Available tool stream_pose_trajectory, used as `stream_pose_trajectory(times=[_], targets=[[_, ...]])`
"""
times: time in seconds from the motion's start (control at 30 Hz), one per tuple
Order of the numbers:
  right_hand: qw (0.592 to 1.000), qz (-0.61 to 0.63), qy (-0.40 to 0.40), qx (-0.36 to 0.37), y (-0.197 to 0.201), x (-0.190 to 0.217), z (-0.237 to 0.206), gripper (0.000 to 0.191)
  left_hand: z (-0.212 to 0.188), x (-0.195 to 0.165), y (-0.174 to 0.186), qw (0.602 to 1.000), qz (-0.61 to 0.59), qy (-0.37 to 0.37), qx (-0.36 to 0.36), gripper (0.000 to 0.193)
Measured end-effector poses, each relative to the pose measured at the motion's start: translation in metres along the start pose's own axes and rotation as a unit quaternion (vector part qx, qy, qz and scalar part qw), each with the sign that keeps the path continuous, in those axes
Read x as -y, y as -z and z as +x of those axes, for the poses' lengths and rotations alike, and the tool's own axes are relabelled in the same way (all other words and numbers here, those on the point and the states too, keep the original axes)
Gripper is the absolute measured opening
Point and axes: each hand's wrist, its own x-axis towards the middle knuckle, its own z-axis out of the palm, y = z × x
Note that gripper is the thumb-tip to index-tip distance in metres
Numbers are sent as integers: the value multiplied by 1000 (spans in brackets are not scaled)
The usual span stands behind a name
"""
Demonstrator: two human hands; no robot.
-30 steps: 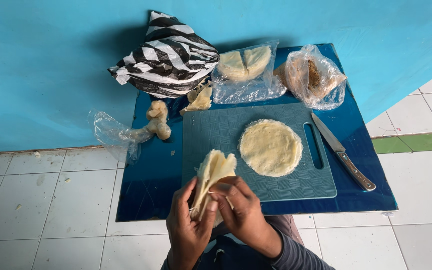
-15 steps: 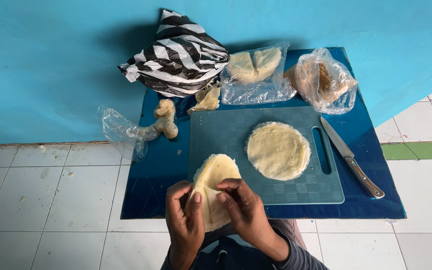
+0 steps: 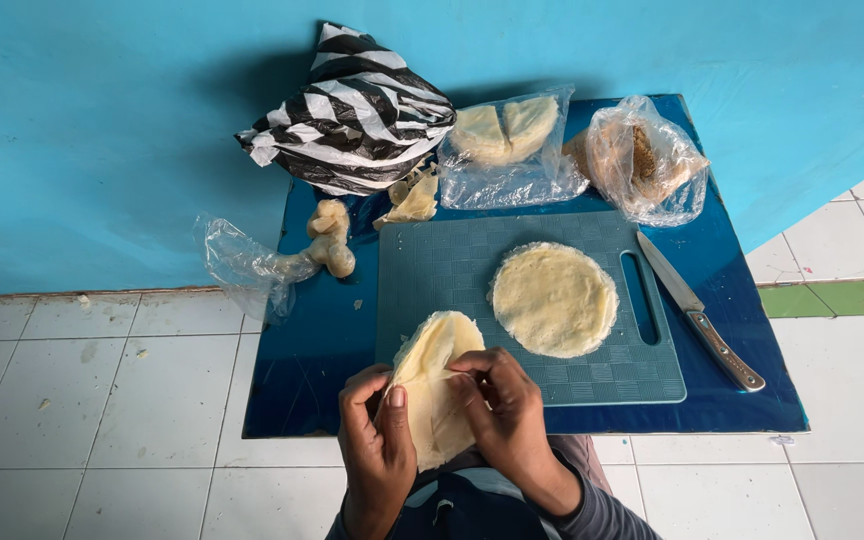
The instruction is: The person sits at a low table and hand-stretches thin pieces of dough, pulling and folding them until they widen, then lays the stretched dough over round dough bases on a cutting board. They repeat the stretching with additional dough pieces and a knife rests beside the board.
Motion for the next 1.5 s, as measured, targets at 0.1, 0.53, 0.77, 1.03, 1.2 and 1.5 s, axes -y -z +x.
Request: stream_pose_trajectory(times=[0.1,0.53,0.77,1.03,1.2,1.5], targets=[[991,79,-106,-13,2,-10,-4,12,-1,4,-2,1000,-14,16,-7,21],[994,-85,59,26,-8,16,6,21,6,-10,5,998,-35,46,28,40],[989,134,-56,-27,-5,-21,-14,11,14,13,12,927,-265,264,35,45],[940,329,-73,-58,14,-31,-8,19,9,17,1,871,-396,288,-37,43],[965,216,-150,-14,16,-28,1,20,-4,13,-5,905,-349,242,-3,38],[926,352,-33,-131,15,-27,6,17,5,7,-5,841,-454,283,-78,40]])
